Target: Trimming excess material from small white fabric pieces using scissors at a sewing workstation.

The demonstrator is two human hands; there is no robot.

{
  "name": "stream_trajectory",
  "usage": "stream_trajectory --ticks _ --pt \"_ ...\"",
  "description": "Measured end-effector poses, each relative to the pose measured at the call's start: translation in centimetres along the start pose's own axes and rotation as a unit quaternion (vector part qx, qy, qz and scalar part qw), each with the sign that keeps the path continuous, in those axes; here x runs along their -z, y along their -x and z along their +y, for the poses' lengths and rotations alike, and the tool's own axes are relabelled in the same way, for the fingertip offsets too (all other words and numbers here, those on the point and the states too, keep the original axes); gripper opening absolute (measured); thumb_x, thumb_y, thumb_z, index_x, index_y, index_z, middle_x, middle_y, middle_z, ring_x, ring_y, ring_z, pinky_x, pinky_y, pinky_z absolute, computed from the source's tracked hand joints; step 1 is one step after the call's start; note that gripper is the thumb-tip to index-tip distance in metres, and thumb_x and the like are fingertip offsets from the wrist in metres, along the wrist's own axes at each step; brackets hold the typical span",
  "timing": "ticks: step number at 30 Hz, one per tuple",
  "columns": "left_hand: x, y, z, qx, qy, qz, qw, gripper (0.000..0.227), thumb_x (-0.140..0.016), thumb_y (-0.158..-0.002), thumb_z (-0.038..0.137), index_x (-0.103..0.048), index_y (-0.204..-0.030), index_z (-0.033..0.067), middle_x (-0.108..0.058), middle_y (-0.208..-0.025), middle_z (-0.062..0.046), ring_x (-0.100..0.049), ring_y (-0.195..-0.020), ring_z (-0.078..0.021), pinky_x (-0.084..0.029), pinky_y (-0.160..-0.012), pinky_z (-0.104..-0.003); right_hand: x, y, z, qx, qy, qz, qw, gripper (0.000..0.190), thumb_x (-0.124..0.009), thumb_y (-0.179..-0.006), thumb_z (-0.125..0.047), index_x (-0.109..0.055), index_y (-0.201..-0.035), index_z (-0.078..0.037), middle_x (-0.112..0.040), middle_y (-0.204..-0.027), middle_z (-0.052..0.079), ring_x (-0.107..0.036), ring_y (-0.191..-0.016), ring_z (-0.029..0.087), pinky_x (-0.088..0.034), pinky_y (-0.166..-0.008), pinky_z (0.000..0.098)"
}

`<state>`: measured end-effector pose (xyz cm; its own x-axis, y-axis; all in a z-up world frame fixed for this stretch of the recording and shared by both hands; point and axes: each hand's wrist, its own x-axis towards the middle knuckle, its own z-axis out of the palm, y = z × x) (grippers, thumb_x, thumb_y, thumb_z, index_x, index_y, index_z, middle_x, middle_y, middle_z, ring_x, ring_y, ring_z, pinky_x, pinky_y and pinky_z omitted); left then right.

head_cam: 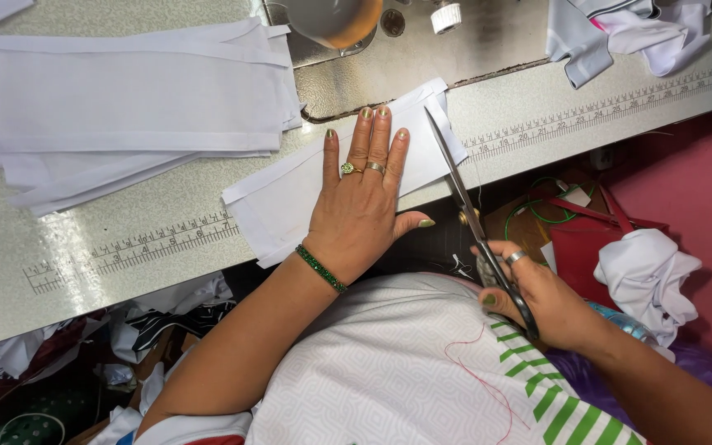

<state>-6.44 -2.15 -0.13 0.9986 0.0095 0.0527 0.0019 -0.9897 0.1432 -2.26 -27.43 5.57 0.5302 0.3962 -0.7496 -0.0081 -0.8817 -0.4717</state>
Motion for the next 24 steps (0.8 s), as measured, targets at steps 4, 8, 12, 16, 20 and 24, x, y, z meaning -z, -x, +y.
stream_trajectory --ticks 4,8,12,16,20,24 --pt "-0.1 0.4 0.5 -0.006 0.005 -0.009 1.000 0.111 -0.054 -0.073 0.080 -0.022 -0.149 0.0062 -0.011 -0.154 -0.021 -0.010 -0.143 -0.0341 -0.016 -0.112 -0.060 -0.2 -1.4 -1.2 0.087 0.034 -0.008 0.996 0.086 -0.047 -0.070 -0.060 -0.028 -0.139 -0.011 -0.066 -0.079 -0.001 -0.062 -0.072 0.012 -0.049 -0.068 0.0279" --pt "-0.2 0.8 0.7 -0.005 -0.001 0.002 1.000 0.114 -0.058 -0.070 0.082 -0.024 -0.148 0.0068 -0.013 -0.154 -0.020 -0.012 -0.143 -0.0333 -0.020 -0.112 -0.059 -0.4 -1.8 -2.4 0.043 0.054 -0.012 0.998 0.085 -0.048 -0.072 -0.056 -0.021 -0.143 -0.018 -0.068 -0.082 -0.002 -0.065 -0.075 0.013 -0.051 -0.071 0.0306" --pt "-0.4 0.7 0.7 -0.012 0.000 0.001 1.000 0.115 -0.059 -0.069 0.082 -0.023 -0.148 0.0064 -0.012 -0.154 -0.020 -0.011 -0.143 -0.0338 -0.020 -0.112 -0.059 -1.0 -2.0 -1.1 0.015 0.008 0.040 0.999 0.076 -0.054 -0.067 -0.057 -0.042 -0.131 -0.018 -0.075 -0.088 0.002 -0.070 -0.078 0.013 -0.051 -0.070 0.0287" --pt "-0.4 0.9 0.8 -0.023 0.002 0.009 1.000 0.114 -0.060 -0.068 0.080 -0.025 -0.148 0.0071 -0.015 -0.154 -0.019 -0.012 -0.143 -0.0327 -0.021 -0.112 -0.059 -1.1 -1.4 -0.7 0.031 -0.035 0.053 0.998 0.066 -0.062 -0.070 -0.047 -0.048 -0.126 -0.016 -0.073 -0.078 0.003 -0.061 -0.060 0.009 -0.049 -0.056 0.0256" --pt "-0.4 1.0 0.9 -0.020 -0.003 0.022 1.000 0.116 -0.063 -0.068 0.081 -0.024 -0.148 0.0060 -0.015 -0.153 -0.020 -0.012 -0.143 -0.0338 -0.021 -0.112 -0.059 -0.6 -1.6 -2.8 0.036 0.011 0.024 0.999 0.068 -0.052 -0.072 -0.053 -0.039 -0.130 -0.018 -0.070 -0.074 0.002 -0.064 -0.061 0.013 -0.050 -0.059 0.0293" --pt "-0.5 1.3 1.0 -0.024 0.003 0.024 0.999 0.115 -0.063 -0.069 0.080 -0.024 -0.148 0.0054 -0.014 -0.153 -0.020 -0.012 -0.143 -0.0339 -0.021 -0.112 -0.060 -0.6 -2.5 -3.4 0.050 0.025 0.015 0.998 0.075 -0.049 -0.078 -0.050 -0.026 -0.140 -0.016 -0.065 -0.080 0.002 -0.065 -0.072 0.015 -0.049 -0.071 0.0312"
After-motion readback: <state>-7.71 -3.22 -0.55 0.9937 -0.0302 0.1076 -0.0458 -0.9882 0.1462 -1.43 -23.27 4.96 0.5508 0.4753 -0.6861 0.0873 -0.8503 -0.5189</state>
